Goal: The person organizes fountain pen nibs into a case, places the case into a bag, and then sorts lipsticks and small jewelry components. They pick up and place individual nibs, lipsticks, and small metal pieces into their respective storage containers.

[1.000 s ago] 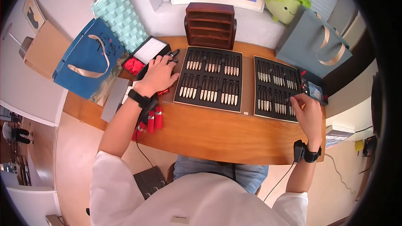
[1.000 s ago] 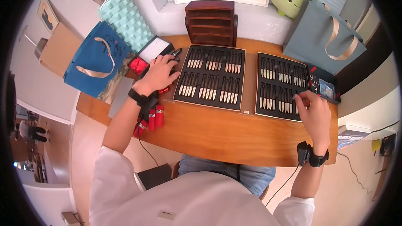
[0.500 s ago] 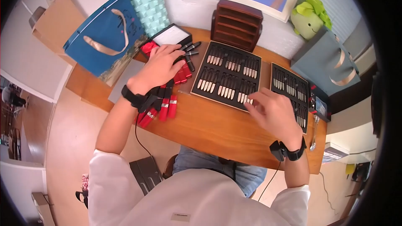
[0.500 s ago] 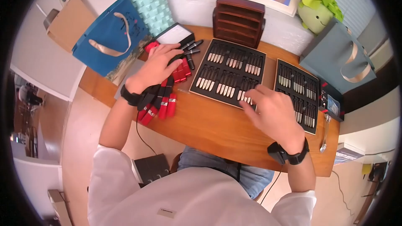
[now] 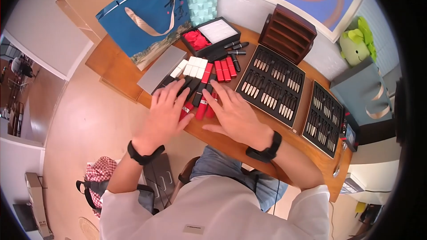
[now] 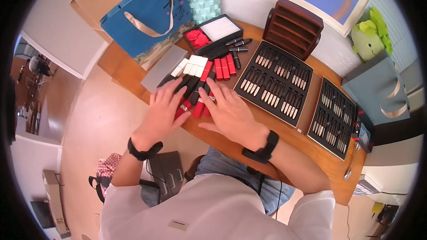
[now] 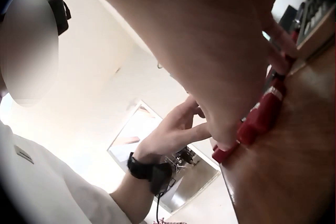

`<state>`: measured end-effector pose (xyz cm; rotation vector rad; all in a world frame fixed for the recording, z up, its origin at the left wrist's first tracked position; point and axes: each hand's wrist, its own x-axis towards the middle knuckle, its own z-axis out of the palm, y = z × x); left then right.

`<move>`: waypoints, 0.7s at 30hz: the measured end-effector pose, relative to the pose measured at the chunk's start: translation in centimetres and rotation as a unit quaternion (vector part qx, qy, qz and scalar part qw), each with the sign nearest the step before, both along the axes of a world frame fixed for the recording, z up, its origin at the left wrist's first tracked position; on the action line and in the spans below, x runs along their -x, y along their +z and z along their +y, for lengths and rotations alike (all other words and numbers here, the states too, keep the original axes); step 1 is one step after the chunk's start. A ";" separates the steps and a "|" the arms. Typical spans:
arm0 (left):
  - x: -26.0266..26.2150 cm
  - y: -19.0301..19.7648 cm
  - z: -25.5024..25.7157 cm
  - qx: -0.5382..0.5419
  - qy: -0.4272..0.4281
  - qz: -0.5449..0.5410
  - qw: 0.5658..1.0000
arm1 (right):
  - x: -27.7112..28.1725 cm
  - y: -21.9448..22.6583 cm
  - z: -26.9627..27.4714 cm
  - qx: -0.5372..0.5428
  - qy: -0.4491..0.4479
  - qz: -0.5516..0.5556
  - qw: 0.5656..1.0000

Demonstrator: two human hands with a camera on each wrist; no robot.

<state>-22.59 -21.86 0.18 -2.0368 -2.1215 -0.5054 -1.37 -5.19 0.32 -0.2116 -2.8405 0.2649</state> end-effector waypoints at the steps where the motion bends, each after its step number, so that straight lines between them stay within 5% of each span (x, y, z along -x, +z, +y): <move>1: -0.1 -1.1 -0.1 0.031 0.017 0.044 0.998 | 0.9 -1.2 0.0 -0.011 0.007 0.032 0.999; 16: 2.8 -4.3 0.3 0.034 0.100 0.083 0.991 | 6.4 -5.6 -0.2 0.017 -0.004 0.023 1.000; 21: 3.2 -1.2 1.2 0.060 0.072 0.009 0.996 | 5.9 -4.3 0.7 0.023 0.003 0.019 1.000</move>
